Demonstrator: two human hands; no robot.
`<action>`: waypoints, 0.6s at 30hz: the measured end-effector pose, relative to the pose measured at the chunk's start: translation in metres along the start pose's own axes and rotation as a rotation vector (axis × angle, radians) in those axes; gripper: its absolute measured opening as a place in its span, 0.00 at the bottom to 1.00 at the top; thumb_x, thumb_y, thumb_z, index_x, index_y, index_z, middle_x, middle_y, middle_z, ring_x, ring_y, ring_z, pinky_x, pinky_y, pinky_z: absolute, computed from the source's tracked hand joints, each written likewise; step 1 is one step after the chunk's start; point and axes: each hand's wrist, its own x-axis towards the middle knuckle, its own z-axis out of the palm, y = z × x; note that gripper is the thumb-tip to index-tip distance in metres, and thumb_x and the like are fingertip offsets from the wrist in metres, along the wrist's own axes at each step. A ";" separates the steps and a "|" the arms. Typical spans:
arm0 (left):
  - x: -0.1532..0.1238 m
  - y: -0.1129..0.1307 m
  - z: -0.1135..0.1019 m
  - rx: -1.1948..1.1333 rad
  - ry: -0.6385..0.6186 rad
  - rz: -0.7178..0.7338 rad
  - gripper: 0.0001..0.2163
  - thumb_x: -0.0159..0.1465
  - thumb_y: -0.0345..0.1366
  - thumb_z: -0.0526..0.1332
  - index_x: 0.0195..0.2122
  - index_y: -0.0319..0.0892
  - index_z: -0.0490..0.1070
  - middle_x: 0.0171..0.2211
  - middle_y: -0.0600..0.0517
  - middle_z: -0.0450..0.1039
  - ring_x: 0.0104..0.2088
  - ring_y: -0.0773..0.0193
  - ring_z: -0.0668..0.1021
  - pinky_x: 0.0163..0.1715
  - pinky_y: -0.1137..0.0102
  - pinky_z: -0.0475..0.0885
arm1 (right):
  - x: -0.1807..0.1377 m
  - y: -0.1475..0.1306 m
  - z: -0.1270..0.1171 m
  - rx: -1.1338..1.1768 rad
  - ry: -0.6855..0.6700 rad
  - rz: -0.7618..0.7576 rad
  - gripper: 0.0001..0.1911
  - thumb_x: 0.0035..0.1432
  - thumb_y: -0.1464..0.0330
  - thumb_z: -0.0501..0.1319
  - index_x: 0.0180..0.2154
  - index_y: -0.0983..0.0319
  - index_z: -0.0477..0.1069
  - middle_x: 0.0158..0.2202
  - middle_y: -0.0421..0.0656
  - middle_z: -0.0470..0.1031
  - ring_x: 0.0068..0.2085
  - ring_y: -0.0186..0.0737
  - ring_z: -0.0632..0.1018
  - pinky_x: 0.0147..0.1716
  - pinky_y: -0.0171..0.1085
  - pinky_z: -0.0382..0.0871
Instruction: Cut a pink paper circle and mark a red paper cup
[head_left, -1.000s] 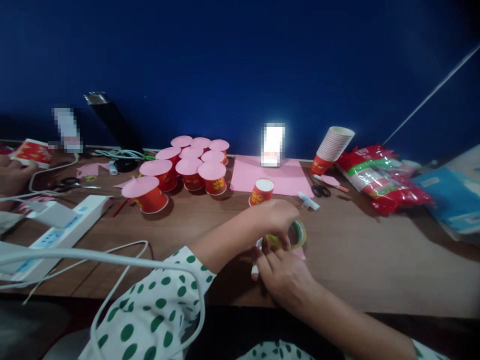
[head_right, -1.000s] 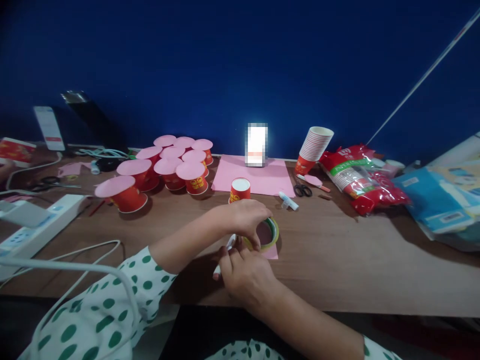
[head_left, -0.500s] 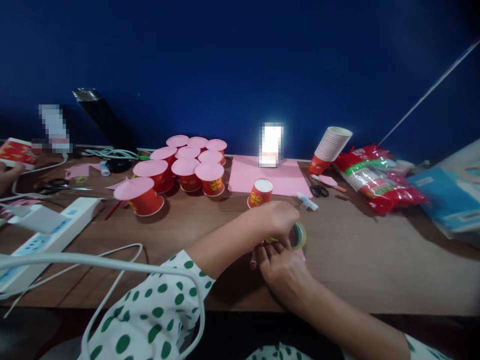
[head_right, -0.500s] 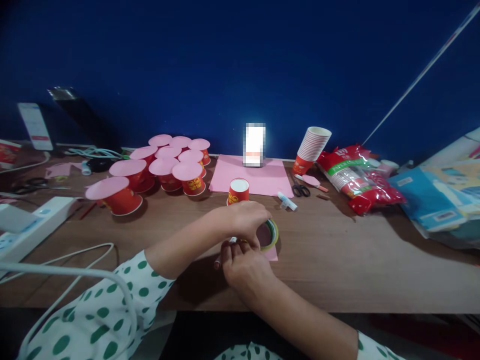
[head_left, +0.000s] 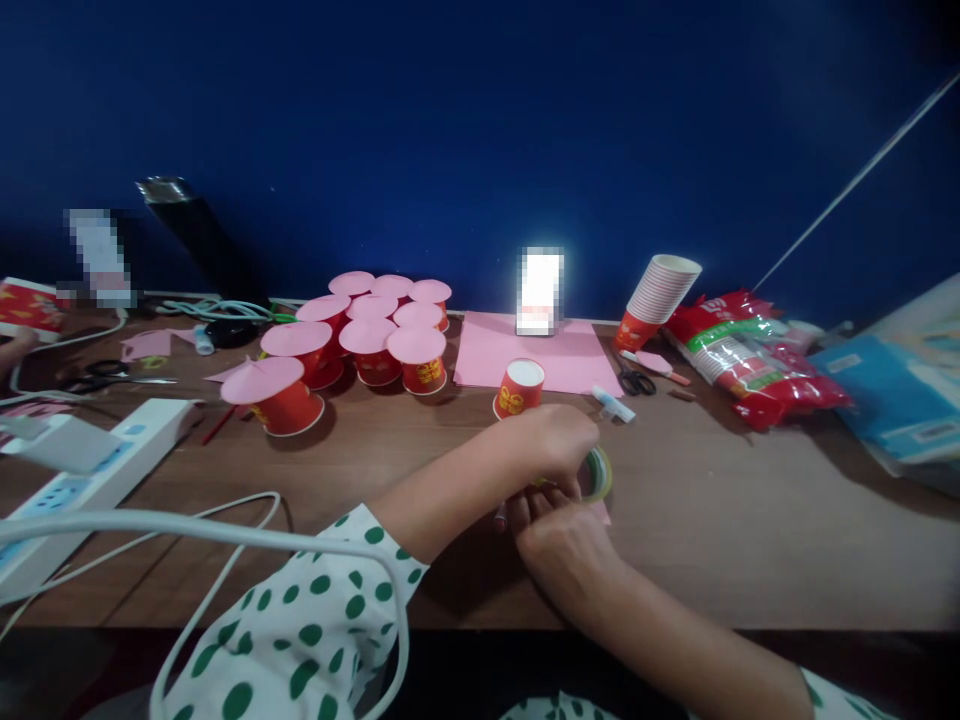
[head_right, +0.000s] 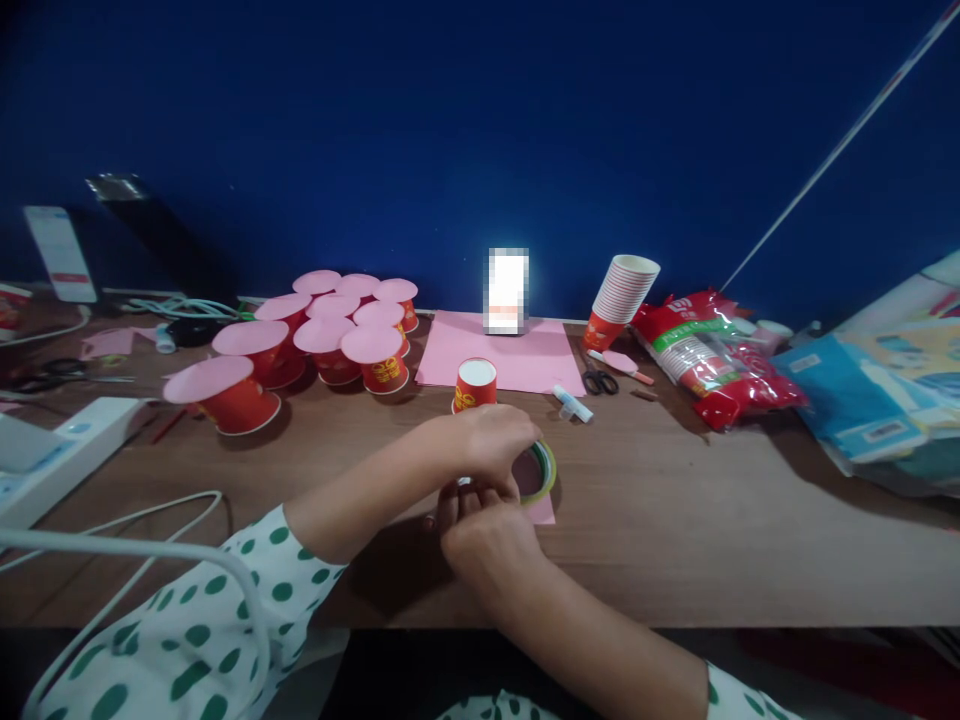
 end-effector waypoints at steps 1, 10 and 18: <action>0.000 0.000 0.000 -0.001 0.007 0.008 0.18 0.46 0.43 0.67 0.35 0.36 0.73 0.35 0.43 0.74 0.35 0.55 0.76 0.33 0.67 0.70 | 0.001 -0.001 0.000 -0.003 -0.021 0.000 0.12 0.53 0.76 0.55 0.40 0.68 0.72 0.28 0.52 0.76 0.29 0.46 0.76 0.30 0.45 0.70; -0.004 0.001 -0.006 -0.024 -0.026 -0.001 0.20 0.46 0.44 0.66 0.36 0.36 0.73 0.35 0.43 0.75 0.34 0.55 0.76 0.29 0.68 0.70 | 0.012 -0.008 0.007 0.069 -0.096 0.019 0.11 0.51 0.79 0.56 0.36 0.67 0.73 0.30 0.53 0.76 0.29 0.46 0.76 0.30 0.45 0.69; -0.004 0.001 -0.006 -0.021 -0.039 0.014 0.21 0.45 0.42 0.67 0.37 0.34 0.73 0.35 0.43 0.75 0.33 0.55 0.76 0.29 0.68 0.69 | 0.001 -0.003 0.007 -0.017 0.061 -0.047 0.11 0.56 0.72 0.55 0.37 0.71 0.72 0.28 0.54 0.77 0.31 0.48 0.78 0.30 0.44 0.72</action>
